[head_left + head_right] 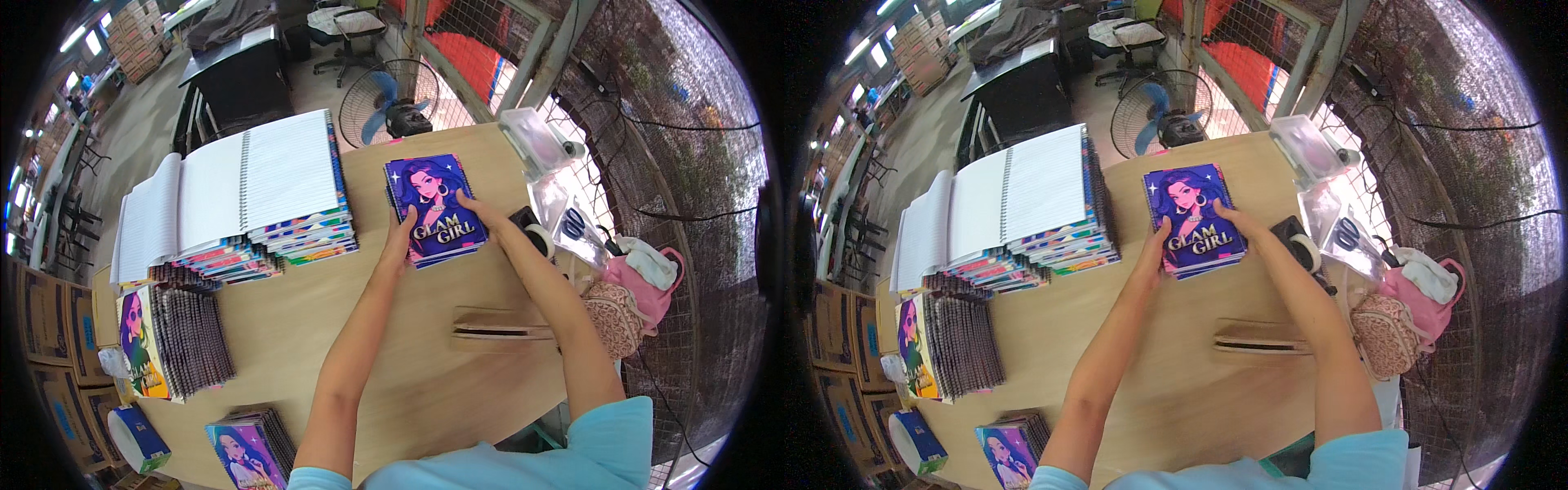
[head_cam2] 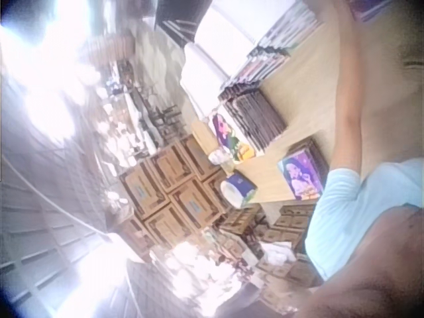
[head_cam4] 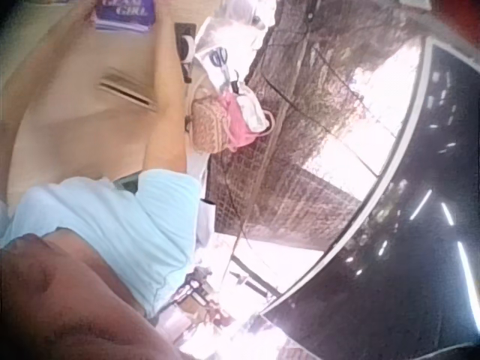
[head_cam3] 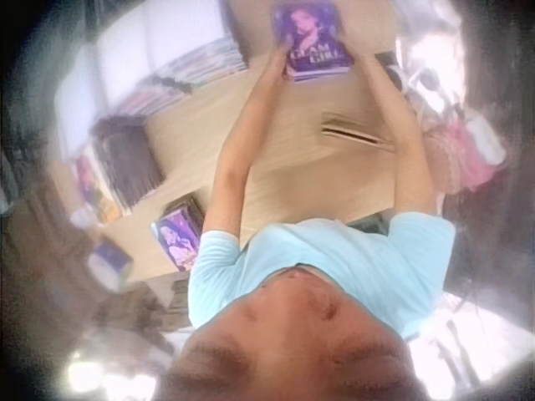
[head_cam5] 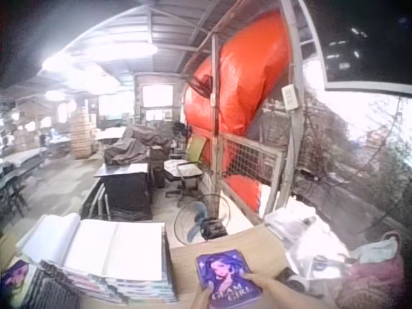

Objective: The person organizes stacks of spiral-bound notebooks on a table, arranging them into neat piles. They then move to a different table, pick up a plastic basket containing stationery, and place it on the table before handling sheets of colored paper.

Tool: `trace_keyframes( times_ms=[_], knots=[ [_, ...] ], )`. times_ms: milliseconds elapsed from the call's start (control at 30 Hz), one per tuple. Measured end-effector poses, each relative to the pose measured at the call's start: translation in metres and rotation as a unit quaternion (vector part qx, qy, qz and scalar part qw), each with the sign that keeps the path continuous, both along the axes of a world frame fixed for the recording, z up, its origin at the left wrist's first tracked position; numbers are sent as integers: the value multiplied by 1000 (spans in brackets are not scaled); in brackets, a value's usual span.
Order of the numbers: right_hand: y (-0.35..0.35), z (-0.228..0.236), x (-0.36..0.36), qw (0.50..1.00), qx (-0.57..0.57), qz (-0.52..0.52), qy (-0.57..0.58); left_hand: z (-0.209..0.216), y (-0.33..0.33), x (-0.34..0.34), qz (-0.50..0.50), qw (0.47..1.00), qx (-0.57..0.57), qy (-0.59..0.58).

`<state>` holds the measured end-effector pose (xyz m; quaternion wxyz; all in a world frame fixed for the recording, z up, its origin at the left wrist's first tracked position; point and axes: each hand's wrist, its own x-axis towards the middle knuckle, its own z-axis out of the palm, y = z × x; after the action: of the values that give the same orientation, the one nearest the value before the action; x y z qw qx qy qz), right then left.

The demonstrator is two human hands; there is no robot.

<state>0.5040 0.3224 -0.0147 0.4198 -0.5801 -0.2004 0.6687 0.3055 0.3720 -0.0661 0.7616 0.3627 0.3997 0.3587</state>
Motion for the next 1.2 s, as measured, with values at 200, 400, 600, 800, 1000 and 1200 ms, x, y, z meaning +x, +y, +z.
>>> trace_keyframes(
  times_ms=[200, 400, 600, 800, 1000, 1200],
  knots=[
    [19, 20, 21, 999, -21, 27, -12, 5, 9, 27, -10, 996, 35, -78],
    [50, 19, 75, 999, -43, 24, -20, 4, 33, 79, -11, 993, 6, -117],
    [55, 28, 123, 992, -121, 34, -10, 17, 30, 121, 4, 1000, 5, -17],
    [44, 4, 162, 979, -33, -65, -189, 25, 26, 141, -70, 997, 21, 8],
    [-115, 47, 183, 777, 182, -8, -602, 12, -51, -22, -312, 905, 274, 88],
    [-236, -4, 84, 725, 140, -28, -673, 14, -209, -31, -241, 921, 267, 148]
  ],
)
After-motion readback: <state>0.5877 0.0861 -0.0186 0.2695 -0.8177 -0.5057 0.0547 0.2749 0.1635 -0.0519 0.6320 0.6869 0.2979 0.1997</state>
